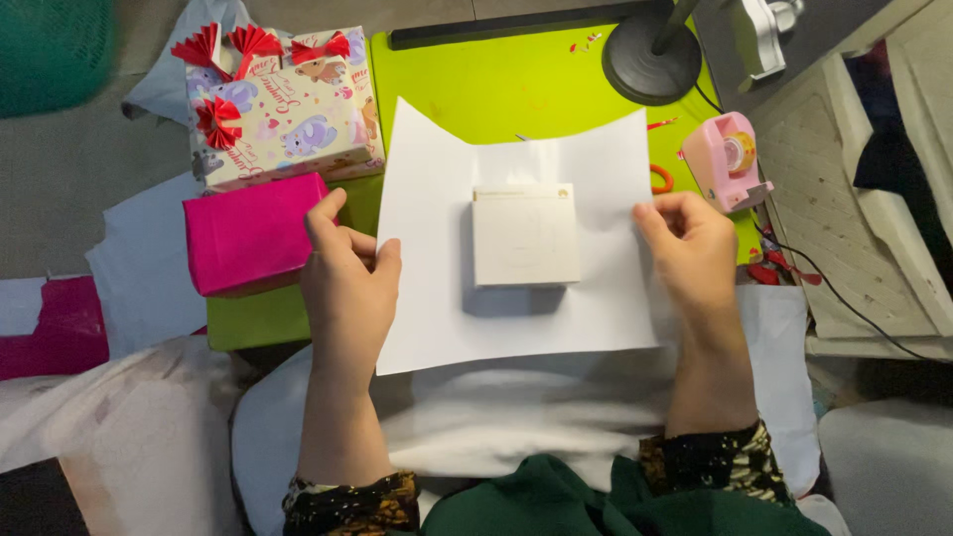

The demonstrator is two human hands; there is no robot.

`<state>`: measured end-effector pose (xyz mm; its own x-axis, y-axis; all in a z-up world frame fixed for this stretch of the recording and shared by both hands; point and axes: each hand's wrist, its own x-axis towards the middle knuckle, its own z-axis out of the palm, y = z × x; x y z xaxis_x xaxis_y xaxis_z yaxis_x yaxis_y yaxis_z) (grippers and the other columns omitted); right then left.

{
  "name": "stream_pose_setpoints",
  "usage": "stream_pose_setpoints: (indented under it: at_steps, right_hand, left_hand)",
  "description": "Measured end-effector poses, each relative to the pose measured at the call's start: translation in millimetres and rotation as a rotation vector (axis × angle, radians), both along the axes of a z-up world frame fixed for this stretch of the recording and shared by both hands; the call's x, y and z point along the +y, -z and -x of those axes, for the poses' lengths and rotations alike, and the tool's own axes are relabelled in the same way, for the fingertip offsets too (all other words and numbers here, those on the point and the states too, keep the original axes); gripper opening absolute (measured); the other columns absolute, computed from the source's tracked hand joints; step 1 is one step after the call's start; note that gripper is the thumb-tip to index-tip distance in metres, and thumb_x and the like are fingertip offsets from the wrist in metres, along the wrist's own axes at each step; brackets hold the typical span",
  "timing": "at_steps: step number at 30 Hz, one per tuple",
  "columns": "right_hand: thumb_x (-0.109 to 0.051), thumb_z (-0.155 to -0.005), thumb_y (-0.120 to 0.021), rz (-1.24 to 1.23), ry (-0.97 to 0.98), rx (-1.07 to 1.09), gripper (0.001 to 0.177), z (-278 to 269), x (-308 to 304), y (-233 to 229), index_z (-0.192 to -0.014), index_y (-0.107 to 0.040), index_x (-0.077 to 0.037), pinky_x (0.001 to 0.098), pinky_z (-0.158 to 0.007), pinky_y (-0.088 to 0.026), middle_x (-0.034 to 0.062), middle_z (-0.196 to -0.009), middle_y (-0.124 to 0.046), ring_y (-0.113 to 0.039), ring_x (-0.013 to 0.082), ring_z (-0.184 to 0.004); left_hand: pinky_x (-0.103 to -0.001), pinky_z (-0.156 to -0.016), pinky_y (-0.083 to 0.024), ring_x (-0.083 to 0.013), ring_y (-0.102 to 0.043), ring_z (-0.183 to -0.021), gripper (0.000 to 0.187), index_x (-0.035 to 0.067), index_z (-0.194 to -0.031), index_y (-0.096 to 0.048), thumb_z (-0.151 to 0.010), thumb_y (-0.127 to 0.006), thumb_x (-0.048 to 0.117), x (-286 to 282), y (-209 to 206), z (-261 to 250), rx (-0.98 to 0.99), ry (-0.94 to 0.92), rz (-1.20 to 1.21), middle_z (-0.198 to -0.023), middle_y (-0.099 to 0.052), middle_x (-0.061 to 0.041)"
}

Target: The person places a small white box on a sheet of patterned wrapping paper, folds the paper around the box, and secures it with tape. They then fold and crease the ends to close the package.

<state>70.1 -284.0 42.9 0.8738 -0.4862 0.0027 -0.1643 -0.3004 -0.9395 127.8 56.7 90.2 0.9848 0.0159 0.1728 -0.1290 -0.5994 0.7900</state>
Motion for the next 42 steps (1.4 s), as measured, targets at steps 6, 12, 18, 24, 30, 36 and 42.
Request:
stream_pose_setpoints:
  at_steps: [6, 12, 18, 24, 30, 36, 42]
  right_hand:
    - [-0.002, -0.105, -0.058, 0.144, -0.270, -0.141, 0.021, -17.2, 1.3, -18.5, -0.120, -0.073, -0.003, 0.0251, -0.091, -0.045, 0.0040, -0.112, -0.069, -0.058, 0.0117, -0.103]
    - [-0.006, -0.084, -0.066, 0.688, -0.357, -0.154, 0.039, -21.3, 2.7, -11.8, -0.124, -0.068, -0.007, 0.0435, -0.110, -0.037, 0.0170, -0.140, -0.060, -0.047, 0.0382, -0.131]
    - [-0.021, -0.101, -0.062, 0.871, -0.134, 0.071, 0.030, -9.8, -0.7, 16.9, -0.128, -0.070, -0.011, 0.0432, -0.103, -0.045, 0.0122, -0.132, -0.062, -0.054, 0.0355, -0.121]
    - [-0.015, -0.092, -0.071, 1.002, -0.011, 0.075, 0.028, 3.7, -0.6, 13.2, -0.119, -0.077, -0.014, 0.0451, -0.096, -0.048, 0.0171, -0.124, -0.063, -0.056, 0.0378, -0.112]
    - [-0.011, -0.108, -0.070, 0.792, 0.059, -0.168, 0.019, 14.4, 17.0, -26.8, -0.126, -0.070, -0.003, 0.0404, -0.107, -0.048, 0.0108, -0.127, -0.067, -0.062, 0.0309, -0.118]
    - [-0.017, -0.084, -0.079, 0.145, -0.462, -0.266, 0.080, -5.8, 76.4, -15.0, -0.150, -0.037, -0.003, 0.0426, -0.116, -0.038, 0.0257, -0.147, -0.045, -0.047, 0.0371, -0.138]
    - [-0.009, -0.074, -0.087, 0.451, -0.540, -0.186, 0.085, -3.5, 87.8, -5.3, -0.149, -0.048, -0.009, 0.0440, -0.115, -0.042, 0.0248, -0.151, -0.045, -0.047, 0.0408, -0.141]
  left_hand:
    - [-0.038, -0.070, -0.054, -0.0224, -0.069, -0.070, 0.060, -0.001, -0.139, -0.044, -0.088, -0.077, 0.003, 8.8, -1.1, 0.3, -0.045, -0.058, -0.026, -0.081, -0.067, -0.008]
    - [-0.034, -0.066, -0.057, -0.0184, -0.071, -0.070, 0.057, 0.000, -0.137, -0.050, -0.087, -0.078, 0.005, 12.9, -1.0, 11.3, 0.031, -0.049, 0.053, -0.082, -0.070, -0.008]
    - [-0.032, -0.062, -0.056, -0.0166, -0.069, -0.066, 0.055, 0.000, -0.137, -0.053, -0.087, -0.075, 0.003, 11.3, -3.1, 19.1, 0.081, -0.054, 0.074, -0.082, -0.069, -0.008]
    - [-0.030, -0.063, -0.057, -0.0145, -0.068, -0.067, 0.048, 0.000, -0.133, -0.059, -0.088, -0.075, 0.004, 11.6, -3.0, 17.3, 0.063, -0.076, 0.109, -0.083, -0.069, -0.007]
    - [-0.029, -0.066, -0.058, -0.0137, -0.070, -0.072, 0.043, -0.001, -0.131, -0.062, -0.090, -0.074, 0.003, 19.3, 4.3, 17.0, 0.021, -0.060, 0.071, -0.085, -0.071, -0.007]
    - [-0.028, -0.067, -0.059, -0.0124, -0.072, -0.073, 0.041, 0.002, -0.130, -0.066, -0.090, -0.072, 0.004, 30.7, 0.7, 15.6, 0.132, -0.072, 0.097, -0.089, -0.077, -0.008]
    - [-0.026, -0.068, -0.060, -0.0100, -0.071, -0.075, 0.035, 0.003, -0.126, -0.070, -0.090, -0.071, 0.003, 40.1, -0.4, 16.8, 0.150, -0.068, 0.139, -0.090, -0.077, -0.008]
